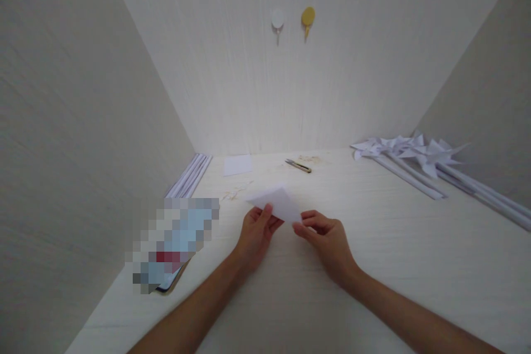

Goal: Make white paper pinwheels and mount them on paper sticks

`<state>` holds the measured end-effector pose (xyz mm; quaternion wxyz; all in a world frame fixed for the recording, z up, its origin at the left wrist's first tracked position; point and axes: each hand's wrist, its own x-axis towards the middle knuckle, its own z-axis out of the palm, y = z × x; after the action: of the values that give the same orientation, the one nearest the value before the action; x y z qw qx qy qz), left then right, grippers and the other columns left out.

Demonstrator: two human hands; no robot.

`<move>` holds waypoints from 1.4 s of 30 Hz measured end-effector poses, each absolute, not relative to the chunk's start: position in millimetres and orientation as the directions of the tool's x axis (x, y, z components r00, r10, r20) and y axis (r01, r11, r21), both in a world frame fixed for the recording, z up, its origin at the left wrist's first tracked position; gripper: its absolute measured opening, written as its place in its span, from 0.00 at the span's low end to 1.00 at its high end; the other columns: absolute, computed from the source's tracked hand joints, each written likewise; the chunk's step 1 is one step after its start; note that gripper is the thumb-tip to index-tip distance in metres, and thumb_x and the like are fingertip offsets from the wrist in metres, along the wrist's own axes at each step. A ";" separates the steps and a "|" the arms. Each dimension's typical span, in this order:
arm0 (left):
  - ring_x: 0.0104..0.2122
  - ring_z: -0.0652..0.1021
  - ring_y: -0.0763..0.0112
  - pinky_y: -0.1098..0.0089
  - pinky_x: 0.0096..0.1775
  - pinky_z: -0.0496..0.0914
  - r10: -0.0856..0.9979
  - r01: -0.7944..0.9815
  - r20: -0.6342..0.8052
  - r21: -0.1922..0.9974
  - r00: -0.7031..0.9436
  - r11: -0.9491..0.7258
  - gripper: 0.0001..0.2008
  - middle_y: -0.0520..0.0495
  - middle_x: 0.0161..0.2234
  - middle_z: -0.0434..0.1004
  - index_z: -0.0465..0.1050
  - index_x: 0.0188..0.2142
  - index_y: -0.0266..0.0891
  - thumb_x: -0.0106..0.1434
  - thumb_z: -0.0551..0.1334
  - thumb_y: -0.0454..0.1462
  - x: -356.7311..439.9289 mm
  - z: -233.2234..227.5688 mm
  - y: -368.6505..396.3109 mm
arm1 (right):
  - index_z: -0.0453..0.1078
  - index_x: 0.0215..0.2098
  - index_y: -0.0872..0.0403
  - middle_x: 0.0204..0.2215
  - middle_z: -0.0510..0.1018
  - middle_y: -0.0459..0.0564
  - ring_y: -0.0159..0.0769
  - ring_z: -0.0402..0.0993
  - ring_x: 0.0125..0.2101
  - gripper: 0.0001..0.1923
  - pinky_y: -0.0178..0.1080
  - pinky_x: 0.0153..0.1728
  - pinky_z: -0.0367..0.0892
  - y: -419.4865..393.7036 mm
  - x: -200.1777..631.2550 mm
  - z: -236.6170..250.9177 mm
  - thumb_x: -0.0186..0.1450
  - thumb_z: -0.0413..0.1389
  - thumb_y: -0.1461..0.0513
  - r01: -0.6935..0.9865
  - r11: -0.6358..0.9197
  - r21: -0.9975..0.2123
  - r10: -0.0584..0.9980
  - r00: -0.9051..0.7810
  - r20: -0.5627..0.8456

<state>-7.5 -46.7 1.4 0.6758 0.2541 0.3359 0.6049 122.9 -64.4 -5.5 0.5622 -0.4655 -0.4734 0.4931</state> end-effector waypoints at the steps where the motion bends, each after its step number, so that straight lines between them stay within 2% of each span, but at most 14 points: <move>1: 0.28 0.75 0.73 0.71 0.35 0.69 0.987 -0.653 -0.153 0.744 0.044 0.144 0.13 0.47 0.28 0.76 0.68 0.26 0.33 0.44 0.67 0.40 -8.5 1.1 -47.0 | 0.73 0.17 0.54 0.29 0.71 0.49 0.34 0.68 0.30 0.05 0.36 0.27 0.63 -66.1 121.9 -4.8 0.44 0.63 0.60 -0.108 0.067 -0.992 0.998 0.015 0.066; 4: 0.27 0.75 0.73 0.71 0.33 0.70 0.987 -0.630 -0.158 0.764 0.032 0.142 0.13 0.47 0.27 0.76 0.68 0.29 0.34 0.46 0.66 0.39 -15.9 2.2 -47.1 | 0.71 0.18 0.55 0.33 0.69 0.49 0.34 0.68 0.32 0.06 0.35 0.27 0.65 -69.1 121.4 -3.0 0.43 0.63 0.61 -0.119 0.055 -0.991 0.989 -0.127 0.070; 7: 0.27 0.76 0.71 0.70 0.32 0.70 0.985 -0.539 -0.154 0.825 0.078 0.171 0.15 0.46 0.28 0.75 0.67 0.32 0.33 0.47 0.65 0.39 -22.3 4.9 -49.6 | 0.67 0.18 0.55 0.30 0.69 0.47 0.31 0.67 0.31 0.08 0.32 0.26 0.64 -67.7 124.1 -2.2 0.48 0.60 0.60 -0.212 0.053 -0.976 0.987 -0.134 0.083; 10: 0.25 0.76 0.70 0.70 0.29 0.70 0.962 -0.421 -0.176 0.872 0.208 0.250 0.17 0.45 0.31 0.75 0.65 0.35 0.34 0.47 0.65 0.39 -22.5 6.7 -57.7 | 0.66 0.22 0.54 0.26 0.68 0.45 0.29 0.66 0.27 0.08 0.30 0.23 0.62 -63.4 128.4 -2.8 0.53 0.56 0.58 -0.340 0.003 -0.940 0.996 -0.078 0.032; 13: 0.20 0.75 0.72 0.70 0.25 0.69 0.905 -0.292 -0.213 0.898 0.367 0.330 0.19 0.44 0.32 0.73 0.62 0.39 0.35 0.50 0.62 0.40 -17.5 7.4 -69.5 | 0.68 0.26 0.54 0.27 0.69 0.45 0.28 0.65 0.26 0.07 0.30 0.23 0.60 -60.2 131.7 -3.4 0.54 0.56 0.57 -0.420 -0.050 -0.906 0.996 -0.086 -0.015; 16: 0.18 0.74 0.73 0.70 0.21 0.69 0.837 -0.176 -0.224 0.920 0.499 0.351 0.23 0.46 0.32 0.71 0.57 0.45 0.37 0.51 0.61 0.42 -12.5 8.5 -80.5 | 0.70 0.29 0.54 0.25 0.70 0.45 0.28 0.65 0.25 0.10 0.31 0.23 0.59 -60.4 132.8 -2.8 0.53 0.57 0.56 -0.420 -0.098 -0.902 0.989 -0.145 -0.040; 20: 0.16 0.72 0.77 0.76 0.17 0.66 0.757 0.020 -0.280 0.943 0.590 0.333 0.20 0.51 0.26 0.68 0.55 0.45 0.37 0.55 0.57 0.42 -11.1 9.9 -89.1 | 0.72 0.30 0.54 0.20 0.69 0.43 0.27 0.62 0.20 0.13 0.32 0.22 0.56 -63.1 132.4 -2.0 0.50 0.59 0.55 -0.387 -0.127 -0.913 0.979 -0.198 -0.052; 24: 0.15 0.70 0.80 0.79 0.15 0.62 0.749 0.174 -0.321 0.947 0.579 0.271 0.16 0.53 0.24 0.66 0.55 0.42 0.37 0.57 0.54 0.42 -12.4 9.5 -92.4 | 0.72 0.25 0.56 0.17 0.68 0.42 0.25 0.60 0.18 0.11 0.32 0.20 0.53 -64.9 132.3 -1.7 0.49 0.60 0.56 -0.373 -0.100 -0.923 0.982 -0.186 -0.031; 28: 0.15 0.69 0.81 0.80 0.15 0.61 0.767 0.248 -0.328 0.942 0.552 0.225 0.15 0.53 0.26 0.65 0.55 0.43 0.38 0.58 0.53 0.41 -12.6 9.2 -93.7 | 0.73 0.22 0.56 0.17 0.68 0.42 0.25 0.60 0.18 0.10 0.32 0.20 0.52 -64.8 133.2 -2.2 0.49 0.61 0.57 -0.366 -0.077 -0.928 0.987 -0.161 -0.018; 35: 0.16 0.69 0.81 0.79 0.15 0.61 0.788 0.295 -0.309 0.940 0.532 0.170 0.15 0.52 0.28 0.64 0.54 0.44 0.40 0.58 0.53 0.40 -12.4 11.1 -94.0 | 0.74 0.22 0.55 0.16 0.66 0.42 0.24 0.58 0.18 0.08 0.31 0.19 0.51 -64.9 133.5 -3.6 0.51 0.59 0.58 -0.326 -0.011 -0.945 0.993 -0.111 0.027; 42: 0.16 0.68 0.81 0.79 0.15 0.61 0.784 0.292 -0.294 0.945 0.546 0.151 0.15 0.54 0.26 0.64 0.55 0.45 0.40 0.58 0.52 0.40 -12.4 10.7 -94.7 | 0.74 0.22 0.55 0.19 0.67 0.44 0.25 0.59 0.20 0.07 0.32 0.19 0.52 -64.5 134.0 -4.0 0.52 0.59 0.58 -0.308 0.030 -0.951 0.993 -0.099 0.063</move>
<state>-12.4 -94.7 10.7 0.6226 0.6209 0.4333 0.1979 134.0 -64.5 -4.0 0.5552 -0.3770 -0.4544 0.5857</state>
